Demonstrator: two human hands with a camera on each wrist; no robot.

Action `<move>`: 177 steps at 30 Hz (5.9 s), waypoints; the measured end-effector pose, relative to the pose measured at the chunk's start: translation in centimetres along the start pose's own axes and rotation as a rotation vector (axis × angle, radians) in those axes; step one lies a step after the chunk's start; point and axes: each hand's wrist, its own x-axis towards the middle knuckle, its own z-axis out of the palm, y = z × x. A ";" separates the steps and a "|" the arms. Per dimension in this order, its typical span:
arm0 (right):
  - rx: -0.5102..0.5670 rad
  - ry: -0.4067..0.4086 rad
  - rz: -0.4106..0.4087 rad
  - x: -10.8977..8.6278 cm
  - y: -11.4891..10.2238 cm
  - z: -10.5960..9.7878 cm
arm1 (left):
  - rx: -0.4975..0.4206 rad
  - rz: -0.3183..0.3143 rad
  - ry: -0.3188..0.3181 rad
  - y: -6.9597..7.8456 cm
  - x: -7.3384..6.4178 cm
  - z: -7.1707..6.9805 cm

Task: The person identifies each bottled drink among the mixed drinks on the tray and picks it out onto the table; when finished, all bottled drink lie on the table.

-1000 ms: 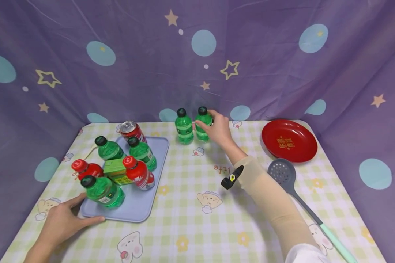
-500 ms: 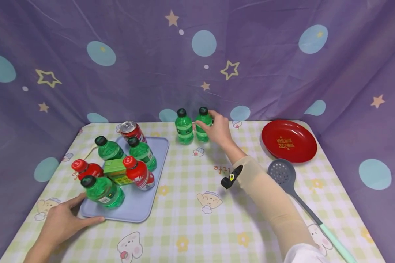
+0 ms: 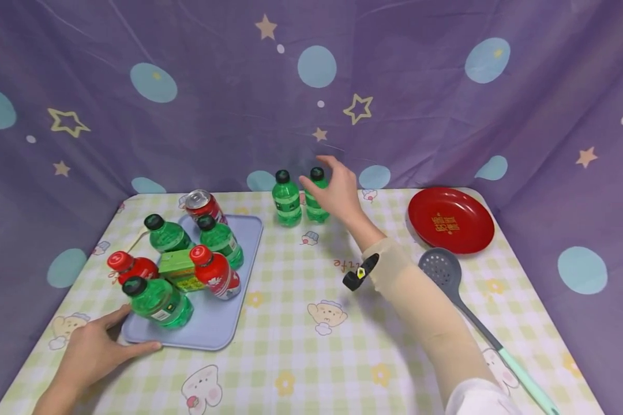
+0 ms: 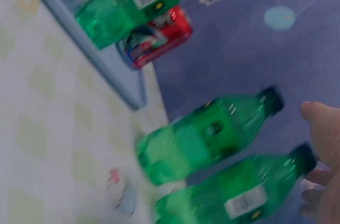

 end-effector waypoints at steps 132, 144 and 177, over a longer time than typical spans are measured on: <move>0.119 -0.067 -0.177 -7.2 -6.0 -1.3 | 0.003 0.004 0.007 0.0 -0.1 -0.1; 0.053 -0.002 -0.114 -5.6 -3.0 -5.2 | 0.007 -0.008 -0.006 0.0 0.1 -0.1; -0.099 0.065 0.103 -2.3 5.6 -5.3 | -0.004 -0.017 0.003 0.0 0.0 0.0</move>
